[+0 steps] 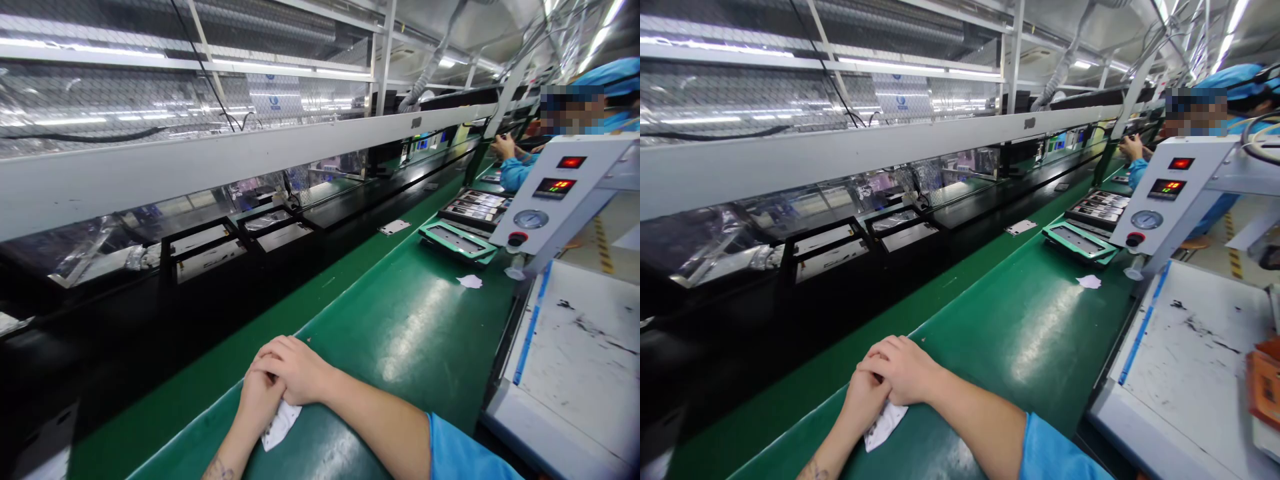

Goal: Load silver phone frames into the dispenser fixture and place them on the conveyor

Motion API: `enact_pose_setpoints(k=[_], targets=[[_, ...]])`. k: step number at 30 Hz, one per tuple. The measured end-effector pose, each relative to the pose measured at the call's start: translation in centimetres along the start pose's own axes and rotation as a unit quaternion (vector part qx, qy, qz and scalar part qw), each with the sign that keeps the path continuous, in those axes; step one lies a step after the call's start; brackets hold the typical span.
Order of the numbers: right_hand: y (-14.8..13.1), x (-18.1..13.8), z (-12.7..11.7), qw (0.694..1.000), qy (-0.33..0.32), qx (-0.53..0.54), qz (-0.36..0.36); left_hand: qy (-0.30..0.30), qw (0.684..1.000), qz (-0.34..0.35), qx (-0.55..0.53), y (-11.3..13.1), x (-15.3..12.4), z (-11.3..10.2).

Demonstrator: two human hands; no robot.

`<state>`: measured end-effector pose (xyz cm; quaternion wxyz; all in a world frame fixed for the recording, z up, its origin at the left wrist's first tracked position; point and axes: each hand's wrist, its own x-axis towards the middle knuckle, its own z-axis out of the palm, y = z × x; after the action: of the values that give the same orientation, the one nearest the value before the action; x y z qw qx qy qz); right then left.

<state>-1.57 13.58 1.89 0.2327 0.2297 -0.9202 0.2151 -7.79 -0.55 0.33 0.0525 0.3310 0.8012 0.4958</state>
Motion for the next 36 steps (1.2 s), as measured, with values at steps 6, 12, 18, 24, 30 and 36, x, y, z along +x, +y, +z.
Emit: enact_pose_setpoints(k=[6, 12, 18, 24, 30, 36], targets=[[0.1, 0.0, 0.2, 1.000, 0.006, 0.006, 0.000, 0.008, 1.000, 0.000, 0.000, 0.1, 0.0, 0.0], [0.1, 0.0, 0.1, 1.000, 0.008, 0.011, -0.004, 0.005, 1.000, -0.001, 0.009, 0.2, 0.0, 0.0], [0.2, -0.1, 0.3, 1.000, 0.020, 0.007, 0.003, -0.016, 1.000, -0.012, -0.006, 0.9, 0.0, -0.1], [0.2, -0.1, 0.1, 1.000, 0.027, 0.010, -0.002, -0.022, 0.999, -0.018, 0.023, 0.6, 0.0, 0.0], [0.2, -0.1, 0.2, 0.999, 0.025, 0.030, 0.010, -0.016, 0.999, -0.013, 0.041, 0.3, -0.1, 0.1], [0.4, -0.4, -0.8, 0.982, 0.011, 0.166, 0.088, 0.103, 0.990, 0.062, 0.079, 0.2, -0.4, -1.2]])
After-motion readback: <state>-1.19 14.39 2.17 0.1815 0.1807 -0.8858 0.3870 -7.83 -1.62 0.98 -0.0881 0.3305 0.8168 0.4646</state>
